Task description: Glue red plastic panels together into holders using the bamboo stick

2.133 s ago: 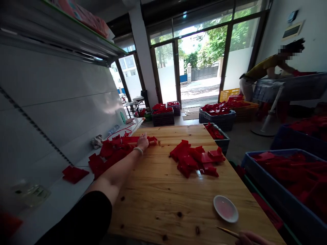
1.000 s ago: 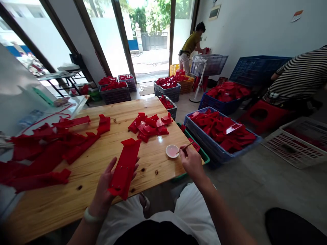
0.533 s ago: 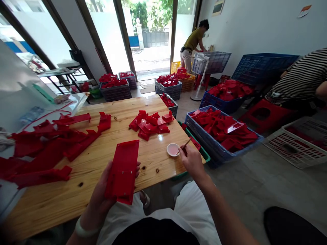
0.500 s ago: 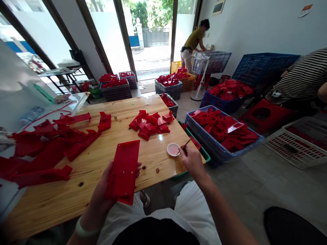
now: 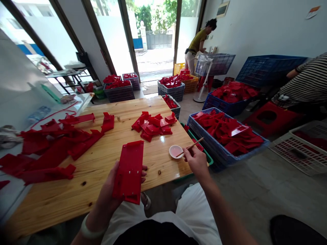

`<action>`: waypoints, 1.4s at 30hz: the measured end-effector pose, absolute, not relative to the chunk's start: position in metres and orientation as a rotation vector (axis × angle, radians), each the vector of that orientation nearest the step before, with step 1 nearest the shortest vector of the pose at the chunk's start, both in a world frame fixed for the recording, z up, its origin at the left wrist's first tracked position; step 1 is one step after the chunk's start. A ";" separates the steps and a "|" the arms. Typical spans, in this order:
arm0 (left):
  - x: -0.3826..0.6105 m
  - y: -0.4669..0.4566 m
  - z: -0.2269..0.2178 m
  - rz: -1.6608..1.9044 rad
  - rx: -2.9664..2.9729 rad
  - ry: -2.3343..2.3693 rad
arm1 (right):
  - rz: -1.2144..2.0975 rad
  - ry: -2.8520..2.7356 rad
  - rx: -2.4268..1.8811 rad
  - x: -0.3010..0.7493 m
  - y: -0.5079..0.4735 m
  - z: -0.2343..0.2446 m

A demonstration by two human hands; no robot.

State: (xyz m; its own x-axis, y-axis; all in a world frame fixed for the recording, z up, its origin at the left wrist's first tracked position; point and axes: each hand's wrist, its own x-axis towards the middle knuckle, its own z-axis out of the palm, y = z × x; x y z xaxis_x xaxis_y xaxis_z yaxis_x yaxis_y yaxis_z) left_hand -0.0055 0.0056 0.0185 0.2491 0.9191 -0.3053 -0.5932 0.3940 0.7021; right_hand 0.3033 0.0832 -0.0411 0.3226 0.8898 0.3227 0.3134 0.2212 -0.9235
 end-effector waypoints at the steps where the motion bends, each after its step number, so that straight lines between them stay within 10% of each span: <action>1: -0.004 0.005 0.020 1.089 0.496 0.770 | 0.602 -1.190 -1.299 0.301 0.078 -0.037; 42: 0.019 -0.023 0.022 1.087 0.770 0.819 | 0.525 -1.625 -0.860 0.223 -0.029 0.028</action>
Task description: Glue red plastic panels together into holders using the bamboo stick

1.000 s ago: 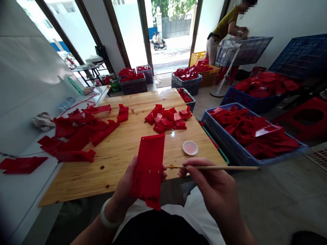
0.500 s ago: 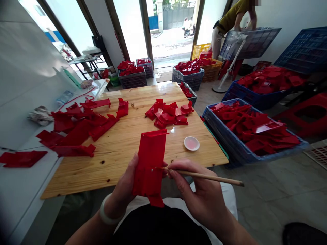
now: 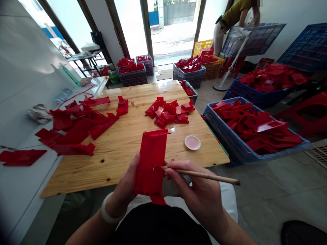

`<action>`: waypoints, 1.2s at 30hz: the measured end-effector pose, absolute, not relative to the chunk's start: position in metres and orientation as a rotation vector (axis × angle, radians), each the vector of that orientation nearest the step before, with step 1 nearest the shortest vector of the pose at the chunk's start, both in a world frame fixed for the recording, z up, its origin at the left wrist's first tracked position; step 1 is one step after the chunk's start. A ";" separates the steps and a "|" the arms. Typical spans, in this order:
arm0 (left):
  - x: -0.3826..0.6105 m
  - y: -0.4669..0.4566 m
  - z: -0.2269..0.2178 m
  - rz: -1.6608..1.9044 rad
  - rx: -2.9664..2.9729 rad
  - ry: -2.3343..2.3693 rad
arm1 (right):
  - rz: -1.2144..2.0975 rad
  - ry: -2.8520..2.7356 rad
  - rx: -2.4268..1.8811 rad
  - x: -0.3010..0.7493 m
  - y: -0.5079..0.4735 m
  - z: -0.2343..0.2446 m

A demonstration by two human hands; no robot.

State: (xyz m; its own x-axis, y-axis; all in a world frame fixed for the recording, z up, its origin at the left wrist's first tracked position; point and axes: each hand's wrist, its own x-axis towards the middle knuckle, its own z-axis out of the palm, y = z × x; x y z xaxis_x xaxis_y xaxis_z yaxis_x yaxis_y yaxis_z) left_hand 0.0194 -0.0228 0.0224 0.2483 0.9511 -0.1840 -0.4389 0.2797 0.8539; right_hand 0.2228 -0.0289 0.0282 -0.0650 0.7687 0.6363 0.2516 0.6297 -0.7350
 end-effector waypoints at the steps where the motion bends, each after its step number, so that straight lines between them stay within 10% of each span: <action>1: 0.020 -0.022 0.022 1.081 0.772 0.823 | 0.523 -1.625 -0.861 0.222 -0.029 0.028; 36: 0.016 -0.014 0.013 1.034 0.607 0.689 | 0.642 -1.513 -0.881 0.222 -0.026 0.027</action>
State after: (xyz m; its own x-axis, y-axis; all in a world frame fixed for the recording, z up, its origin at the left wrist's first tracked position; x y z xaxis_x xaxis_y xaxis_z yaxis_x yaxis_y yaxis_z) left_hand 0.0164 -0.0139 0.0128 0.3438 0.9122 -0.2227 -0.5570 0.3891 0.7338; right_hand 0.2219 -0.0264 0.0266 -0.0017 0.8239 0.5667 0.1646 0.5592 -0.8125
